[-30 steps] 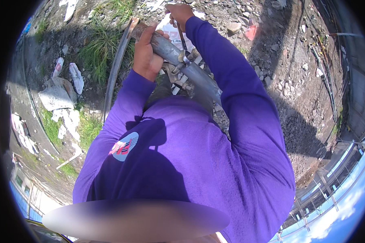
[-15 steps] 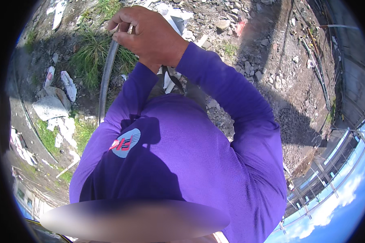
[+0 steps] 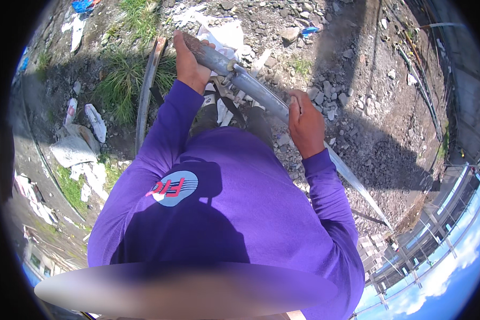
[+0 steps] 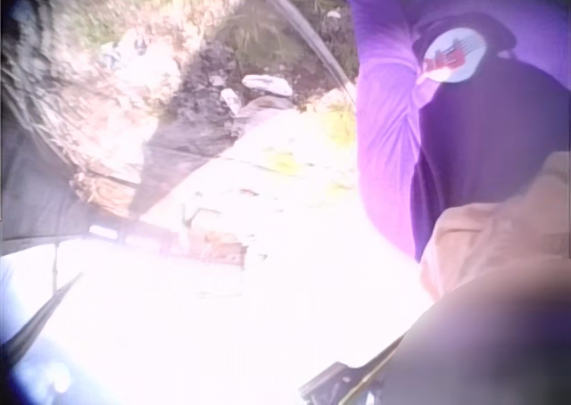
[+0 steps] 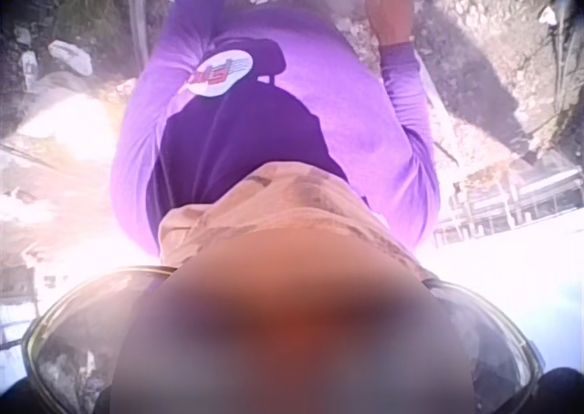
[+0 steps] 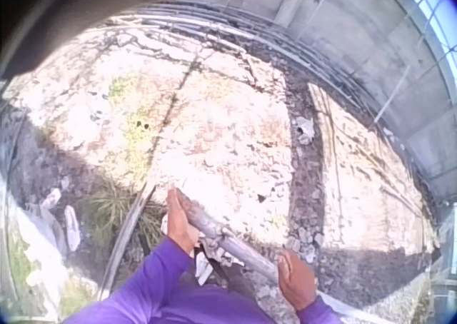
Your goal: The person assembles scaffolding components on a construction site. They connect metal poles using clamps and tighten them with a wrench, then lift and position the assembled pole into place.
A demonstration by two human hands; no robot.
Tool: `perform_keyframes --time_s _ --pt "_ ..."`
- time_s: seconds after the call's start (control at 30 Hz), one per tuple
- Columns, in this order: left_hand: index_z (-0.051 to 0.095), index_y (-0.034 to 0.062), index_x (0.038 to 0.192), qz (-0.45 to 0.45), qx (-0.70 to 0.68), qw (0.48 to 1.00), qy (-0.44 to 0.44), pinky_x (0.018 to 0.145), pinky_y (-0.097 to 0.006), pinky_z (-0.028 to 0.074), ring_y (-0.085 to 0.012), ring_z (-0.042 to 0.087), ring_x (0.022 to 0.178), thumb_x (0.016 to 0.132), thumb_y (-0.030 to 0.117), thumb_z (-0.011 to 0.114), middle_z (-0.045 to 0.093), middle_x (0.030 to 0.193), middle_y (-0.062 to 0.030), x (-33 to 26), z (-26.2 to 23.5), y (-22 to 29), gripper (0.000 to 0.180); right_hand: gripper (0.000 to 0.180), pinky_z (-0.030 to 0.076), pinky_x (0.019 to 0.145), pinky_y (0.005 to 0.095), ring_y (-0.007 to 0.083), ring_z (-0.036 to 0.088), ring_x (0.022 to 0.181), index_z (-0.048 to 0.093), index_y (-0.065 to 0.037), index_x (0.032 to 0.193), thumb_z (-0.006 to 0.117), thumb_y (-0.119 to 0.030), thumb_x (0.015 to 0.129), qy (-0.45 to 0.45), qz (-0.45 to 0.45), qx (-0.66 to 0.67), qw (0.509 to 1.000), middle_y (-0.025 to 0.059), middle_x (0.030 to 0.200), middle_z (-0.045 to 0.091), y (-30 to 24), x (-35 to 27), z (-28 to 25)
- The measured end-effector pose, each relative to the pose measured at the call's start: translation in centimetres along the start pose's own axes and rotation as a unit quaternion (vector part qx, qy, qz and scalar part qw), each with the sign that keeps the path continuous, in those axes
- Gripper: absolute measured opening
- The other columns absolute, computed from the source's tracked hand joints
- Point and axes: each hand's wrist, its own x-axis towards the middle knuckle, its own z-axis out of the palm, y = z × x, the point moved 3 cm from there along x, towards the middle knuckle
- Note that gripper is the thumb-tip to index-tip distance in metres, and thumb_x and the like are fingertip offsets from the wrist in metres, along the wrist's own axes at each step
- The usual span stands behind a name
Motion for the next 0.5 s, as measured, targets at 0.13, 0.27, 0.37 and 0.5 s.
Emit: perform_keyframes --time_s 0.13,0.27,0.37,0.5 --pt "0.053 0.0103 0.113 0.008 -0.004 1.0 -0.025 0.08 -0.051 0.053 -0.0305 0.063 0.082 0.094 0.069 0.058 0.061 0.09 -0.0121 -1.2 0.4 0.7 0.062 0.027 0.049 0.074 0.0476 0.0424 0.064 0.087 0.064 -0.006 0.107 0.048 -0.028 0.102 -0.035 -0.019 0.003 0.999 0.0254 0.092 0.066 7.0 4.7 4.0" --pt "0.054 0.0105 0.109 0.038 -0.006 0.998 -0.05 0.082 -0.05 0.052 -0.0324 0.062 0.085 0.094 0.068 0.059 0.061 0.089 -0.0136 -2.9 0.5 1.7 0.06 0.034 0.049 0.071 0.0417 0.0342 0.064 0.076 0.07 -0.002 0.093 0.055 -0.032 0.096 -0.199 -0.013 0.038 0.979 0.0175 0.084 0.068 9.9 13.1 9.9" --pt "0.054 0.0095 0.107 0.034 -0.012 0.999 -0.03 0.08 -0.048 0.053 -0.0318 0.063 0.085 0.094 0.067 0.059 0.061 0.088 -0.0136 -4.2 -0.2 2.1 0.06 0.033 0.05 0.07 0.038 0.0226 0.064 0.074 0.074 -0.002 0.095 0.061 -0.032 0.09 -0.23 0.049 0.133 0.963 0.0136 0.081 0.07 6.8 19.3 13.9" --pt "0.054 0.0084 0.107 0.026 -0.027 0.999 -0.024 0.081 -0.047 0.053 -0.0313 0.063 0.087 0.094 0.067 0.06 0.061 0.092 -0.0133 -4.6 -1.6 2.2 0.06 0.031 0.056 0.082 0.0424 0.0337 0.072 0.087 0.075 -0.005 0.099 0.063 -0.03 0.087 -0.109 -0.156 0.055 0.98 0.0173 0.092 0.074 -5.0 25.0 17.7"
